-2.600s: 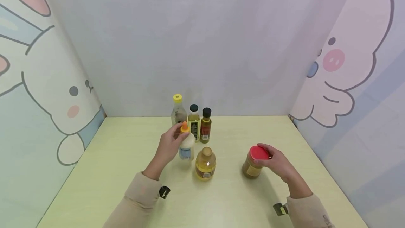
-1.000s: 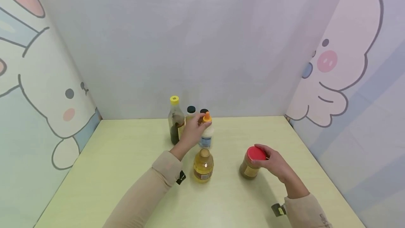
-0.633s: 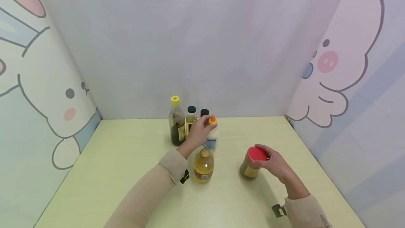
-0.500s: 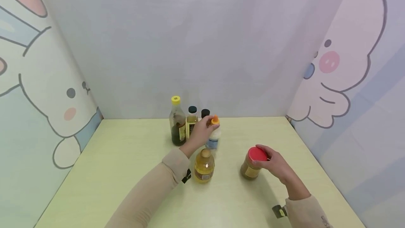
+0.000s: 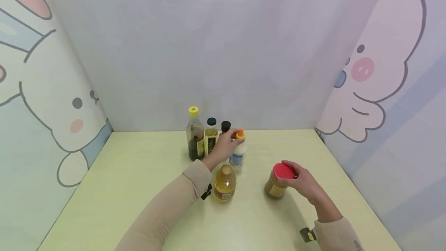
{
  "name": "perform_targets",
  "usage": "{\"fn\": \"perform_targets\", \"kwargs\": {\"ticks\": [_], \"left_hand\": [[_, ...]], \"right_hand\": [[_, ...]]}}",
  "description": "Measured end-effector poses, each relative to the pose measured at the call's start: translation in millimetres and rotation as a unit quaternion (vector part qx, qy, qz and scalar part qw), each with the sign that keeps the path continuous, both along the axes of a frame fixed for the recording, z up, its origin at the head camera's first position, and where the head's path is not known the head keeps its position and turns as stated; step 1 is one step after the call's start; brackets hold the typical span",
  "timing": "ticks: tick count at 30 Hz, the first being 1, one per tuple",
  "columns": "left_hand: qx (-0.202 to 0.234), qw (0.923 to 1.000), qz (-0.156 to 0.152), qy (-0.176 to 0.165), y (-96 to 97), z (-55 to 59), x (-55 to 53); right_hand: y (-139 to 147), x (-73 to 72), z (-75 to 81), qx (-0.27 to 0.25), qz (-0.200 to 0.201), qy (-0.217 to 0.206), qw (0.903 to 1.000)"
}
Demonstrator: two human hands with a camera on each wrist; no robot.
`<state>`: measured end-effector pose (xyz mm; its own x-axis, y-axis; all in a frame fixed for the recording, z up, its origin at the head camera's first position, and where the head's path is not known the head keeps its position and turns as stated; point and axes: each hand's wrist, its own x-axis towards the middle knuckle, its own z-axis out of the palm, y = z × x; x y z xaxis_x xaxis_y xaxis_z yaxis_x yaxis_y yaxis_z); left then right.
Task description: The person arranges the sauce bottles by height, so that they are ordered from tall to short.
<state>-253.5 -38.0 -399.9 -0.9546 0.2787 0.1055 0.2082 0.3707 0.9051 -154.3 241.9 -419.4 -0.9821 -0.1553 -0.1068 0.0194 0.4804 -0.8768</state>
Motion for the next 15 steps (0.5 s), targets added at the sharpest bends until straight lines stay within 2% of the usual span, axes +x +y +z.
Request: {"fn": "perform_targets", "kwargs": {"ticks": [11, 15], "left_hand": [[0.006, 0.9998, -0.016, -0.006, 5.4, -4.9, -8.2], [-0.004, 0.9998, -0.017, -0.006, 6.6, -5.8, -12.2]], "right_hand": [[0, 2.0, 0.5, -0.005, 0.002, 0.002, 1.0], [-2, 2.0, 0.2, -0.011, 0.003, 0.001, 0.9999]]}}
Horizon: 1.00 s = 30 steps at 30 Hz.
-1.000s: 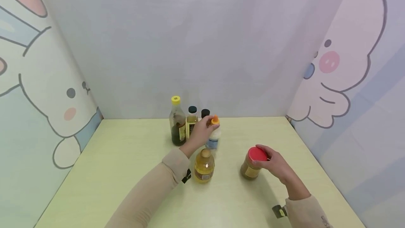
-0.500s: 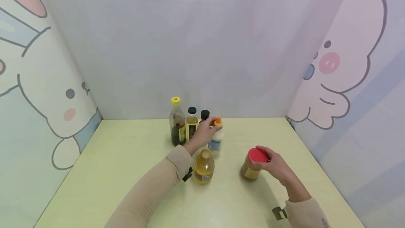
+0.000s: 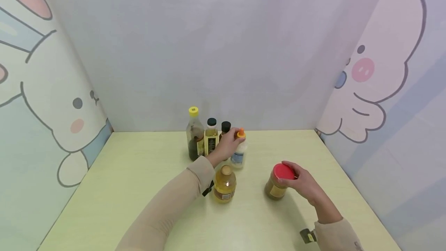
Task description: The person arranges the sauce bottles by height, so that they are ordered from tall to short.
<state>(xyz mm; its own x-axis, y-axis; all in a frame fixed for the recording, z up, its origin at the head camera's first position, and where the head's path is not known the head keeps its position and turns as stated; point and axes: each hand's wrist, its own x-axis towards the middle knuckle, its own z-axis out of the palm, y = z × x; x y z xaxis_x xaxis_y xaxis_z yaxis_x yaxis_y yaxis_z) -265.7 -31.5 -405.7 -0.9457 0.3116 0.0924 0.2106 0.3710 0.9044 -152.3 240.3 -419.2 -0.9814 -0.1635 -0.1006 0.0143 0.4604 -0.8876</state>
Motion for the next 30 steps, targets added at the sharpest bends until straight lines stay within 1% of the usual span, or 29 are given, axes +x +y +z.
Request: {"fn": "perform_targets", "kwargs": {"ticks": [6, 10, 16, 23, 30], "left_hand": [[-0.027, 0.9996, 0.009, 0.002, 6.3, -1.6, -7.0], [-0.026, 0.9995, 0.016, -0.002, 10.1, -2.6, -9.8], [-0.037, 0.9988, 0.03, 0.007, 14.7, -5.9, -16.9], [-0.066, 0.9974, 0.029, 0.001, 17.0, -11.1, -25.2], [-0.091, 0.9957, 0.021, 0.002, 17.6, -18.3, -27.3]], "right_hand": [[0, -0.5, -0.6, 0.003, -0.005, 0.0, 1.0], [0, 0.0, -0.6, -0.001, -0.005, -0.002, 1.0], [-1, -1.0, -0.3, 0.0, -0.007, -0.002, 1.0], [-2, -0.5, 0.3, 0.005, -0.008, -0.001, 1.0], [-1, -0.3, -0.5, 0.003, -0.01, -0.004, 0.9999]]}}
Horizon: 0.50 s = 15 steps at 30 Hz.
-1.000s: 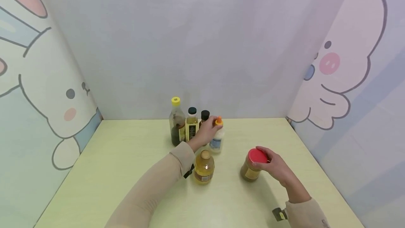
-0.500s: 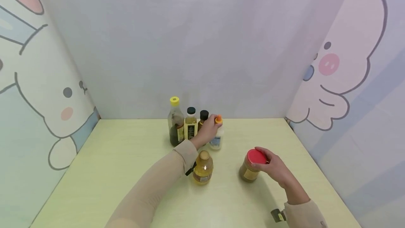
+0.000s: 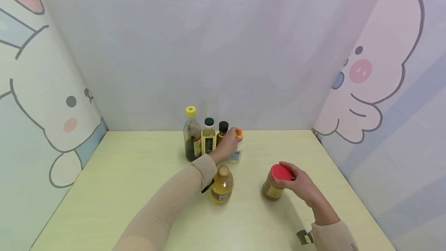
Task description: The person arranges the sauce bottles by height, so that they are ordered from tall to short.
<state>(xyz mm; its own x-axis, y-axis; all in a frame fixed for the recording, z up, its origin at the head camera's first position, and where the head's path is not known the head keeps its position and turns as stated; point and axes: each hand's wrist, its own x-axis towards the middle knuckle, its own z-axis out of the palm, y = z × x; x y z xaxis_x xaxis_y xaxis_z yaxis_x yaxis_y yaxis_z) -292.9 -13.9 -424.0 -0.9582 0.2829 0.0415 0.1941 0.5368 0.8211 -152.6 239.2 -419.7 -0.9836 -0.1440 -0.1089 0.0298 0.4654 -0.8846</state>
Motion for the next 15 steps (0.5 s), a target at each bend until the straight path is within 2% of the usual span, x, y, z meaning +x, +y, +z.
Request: {"fn": "perform_targets", "kwargs": {"ticks": [5, 15], "left_hand": [[0.006, 1.0, -0.006, 0.002, -1.1, -2.1, 0.6], [0.011, 0.9999, 0.006, -0.006, -1.7, -0.6, 1.3]], "right_hand": [[0.2, 0.0, -1.4, -0.006, 0.001, 0.007, 1.0], [0.0, -0.2, -1.3, -0.007, -0.002, 0.007, 1.0]]}}
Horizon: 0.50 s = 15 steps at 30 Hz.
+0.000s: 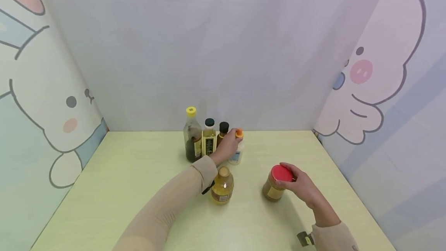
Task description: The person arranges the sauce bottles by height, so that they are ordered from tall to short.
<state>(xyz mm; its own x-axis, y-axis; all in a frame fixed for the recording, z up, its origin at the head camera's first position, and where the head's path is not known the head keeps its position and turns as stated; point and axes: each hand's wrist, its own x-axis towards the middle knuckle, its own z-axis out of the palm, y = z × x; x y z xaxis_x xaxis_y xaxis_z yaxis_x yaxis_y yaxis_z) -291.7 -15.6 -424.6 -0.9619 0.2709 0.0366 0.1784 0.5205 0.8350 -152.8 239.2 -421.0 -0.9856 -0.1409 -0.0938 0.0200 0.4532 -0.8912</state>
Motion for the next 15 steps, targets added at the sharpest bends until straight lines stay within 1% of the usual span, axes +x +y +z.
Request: {"fn": "perform_targets", "kwargs": {"ticks": [9, 15], "left_hand": [[-0.017, 0.9998, 0.001, 0.007, 0.1, 0.1, -0.3], [-0.013, 0.9999, 0.009, 0.0, 0.1, -2.2, -1.8]], "right_hand": [[0.1, -0.5, -2.2, -0.001, 0.0, -0.003, 1.0], [0.8, -0.8, -2.5, -0.002, 0.001, -0.006, 1.0]]}}
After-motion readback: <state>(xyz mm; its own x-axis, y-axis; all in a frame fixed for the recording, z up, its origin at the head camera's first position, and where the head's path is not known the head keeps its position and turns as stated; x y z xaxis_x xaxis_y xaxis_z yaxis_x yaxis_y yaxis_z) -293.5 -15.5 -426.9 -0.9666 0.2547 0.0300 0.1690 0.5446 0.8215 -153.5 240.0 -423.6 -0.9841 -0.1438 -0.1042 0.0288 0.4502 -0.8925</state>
